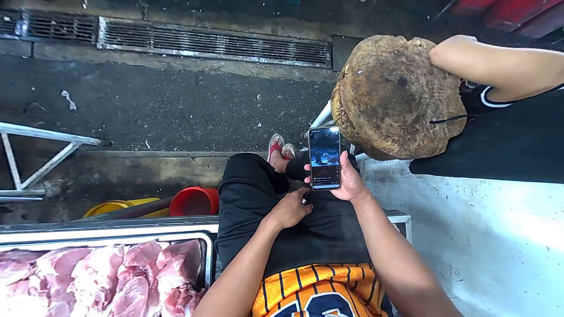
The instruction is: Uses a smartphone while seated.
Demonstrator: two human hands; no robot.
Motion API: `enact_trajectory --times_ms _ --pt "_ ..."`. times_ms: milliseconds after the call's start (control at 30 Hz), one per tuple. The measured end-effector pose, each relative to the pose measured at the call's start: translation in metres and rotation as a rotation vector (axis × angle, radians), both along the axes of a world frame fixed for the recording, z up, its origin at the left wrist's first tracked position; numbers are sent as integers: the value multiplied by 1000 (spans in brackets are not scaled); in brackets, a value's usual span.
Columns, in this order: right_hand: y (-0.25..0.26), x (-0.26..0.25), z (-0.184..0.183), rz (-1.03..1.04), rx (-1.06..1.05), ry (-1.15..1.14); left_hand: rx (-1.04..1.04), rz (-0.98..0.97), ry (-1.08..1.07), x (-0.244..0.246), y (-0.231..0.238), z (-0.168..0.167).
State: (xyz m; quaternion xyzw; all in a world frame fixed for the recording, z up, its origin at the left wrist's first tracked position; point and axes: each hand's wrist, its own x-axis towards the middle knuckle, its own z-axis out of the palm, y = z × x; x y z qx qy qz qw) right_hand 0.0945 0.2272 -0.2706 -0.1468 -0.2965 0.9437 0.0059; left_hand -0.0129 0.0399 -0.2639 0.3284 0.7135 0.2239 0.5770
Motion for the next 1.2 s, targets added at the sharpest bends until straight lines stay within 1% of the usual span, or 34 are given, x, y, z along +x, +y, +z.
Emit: enact_trajectory --times_ms 367,533,933,1200 --pt "1 2 2 -8 12 -23 8 32 -21 -3 -5 -6" --pt "-2 -3 3 9 -10 -10 0 20 -9 -1 -2 -2" --pt "0 1 0 -1 31 -22 6 -1 8 0 -1 -2" --pt "1 2 1 -8 14 -19 7 49 -48 -3 -6 -6"
